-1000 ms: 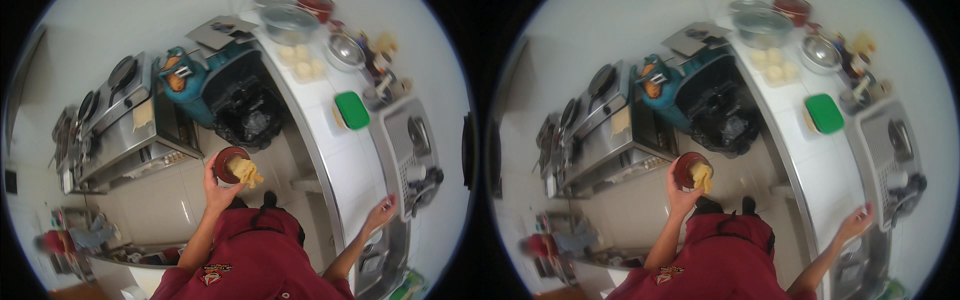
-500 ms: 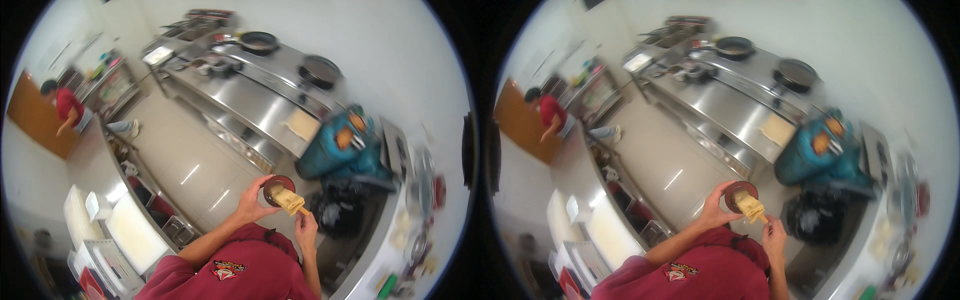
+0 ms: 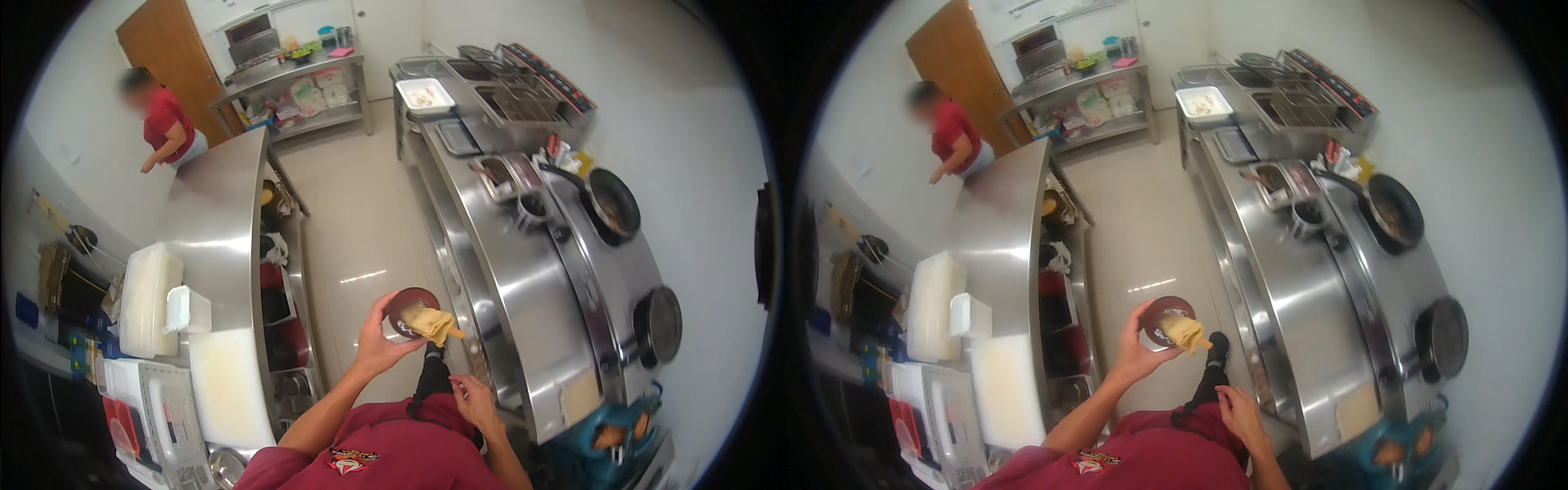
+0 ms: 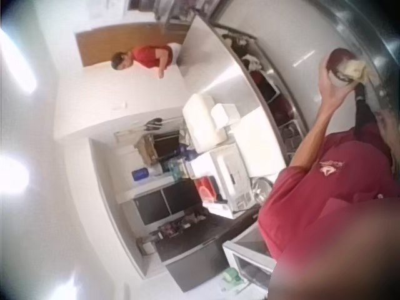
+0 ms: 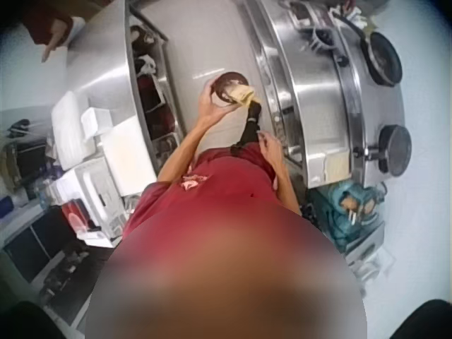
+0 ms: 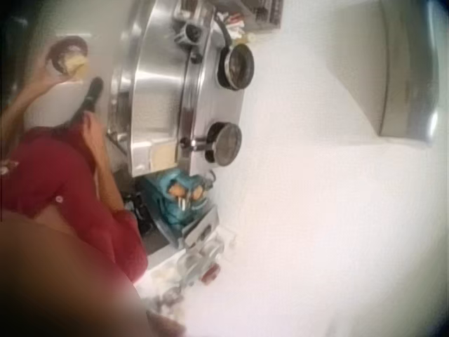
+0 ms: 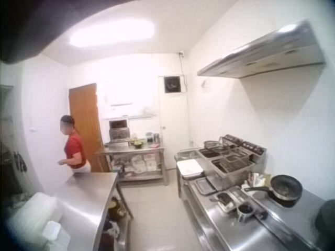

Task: The person assembles a food order by placing a breaded item into a small bowl, adding lettuce and sauce to a plate with rice, and then carrying the plate and bowl to the counter. The person hands the completed order to a coworker.

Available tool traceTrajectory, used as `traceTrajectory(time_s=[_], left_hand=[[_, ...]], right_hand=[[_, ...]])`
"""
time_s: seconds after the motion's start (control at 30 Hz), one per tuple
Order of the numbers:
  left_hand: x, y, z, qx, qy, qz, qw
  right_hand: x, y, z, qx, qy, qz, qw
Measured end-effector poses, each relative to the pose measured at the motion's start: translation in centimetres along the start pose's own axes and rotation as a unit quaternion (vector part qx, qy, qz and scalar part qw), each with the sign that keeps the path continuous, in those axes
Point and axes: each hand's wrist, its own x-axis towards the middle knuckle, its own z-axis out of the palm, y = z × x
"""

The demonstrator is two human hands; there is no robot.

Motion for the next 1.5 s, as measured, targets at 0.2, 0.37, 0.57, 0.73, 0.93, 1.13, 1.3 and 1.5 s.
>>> traceTrajectory(time_s=[0.2,0.37,0.57,0.73,0.93,1.13,1.3,1.5], left_hand=[[13.2,-3.0,-1.6,0.020,0.108,-0.036,0.993],[23.4,-4.8,-3.8,0.033,0.201,-0.037,0.978],[34.2,-11.3,-9.5,0.070,0.273,-0.055,0.958],[44.0,-17.8,-16.8,0.126,0.285,-0.053,0.949],[57.4,-23.1,-26.3,0.158,0.306,-0.041,0.938],[70.5,-29.8,-33.4,0.121,0.333,-0.059,0.933],[81.8,-36.4,-37.3,0.104,0.367,-0.059,0.922],[95.6,-41.5,-41.5,0.087,0.422,-0.079,0.899]], right_hand=[[20.4,-0.2,-3.9,-0.033,-0.071,-0.066,0.995],[36.3,-5.1,-6.0,-0.021,-0.154,-0.121,0.980],[53.4,-10.7,-2.5,-0.055,-0.242,-0.186,0.951],[67.0,-15.3,3.7,-0.073,-0.267,-0.173,0.945],[82.0,-22.8,9.1,-0.085,-0.278,-0.192,0.937],[96.7,-26.3,12.8,-0.083,-0.277,-0.152,0.945],[111.5,-26.5,15.7,-0.092,-0.294,-0.110,0.945],[131.4,-29.9,19.0,-0.130,-0.296,-0.230,0.918]])
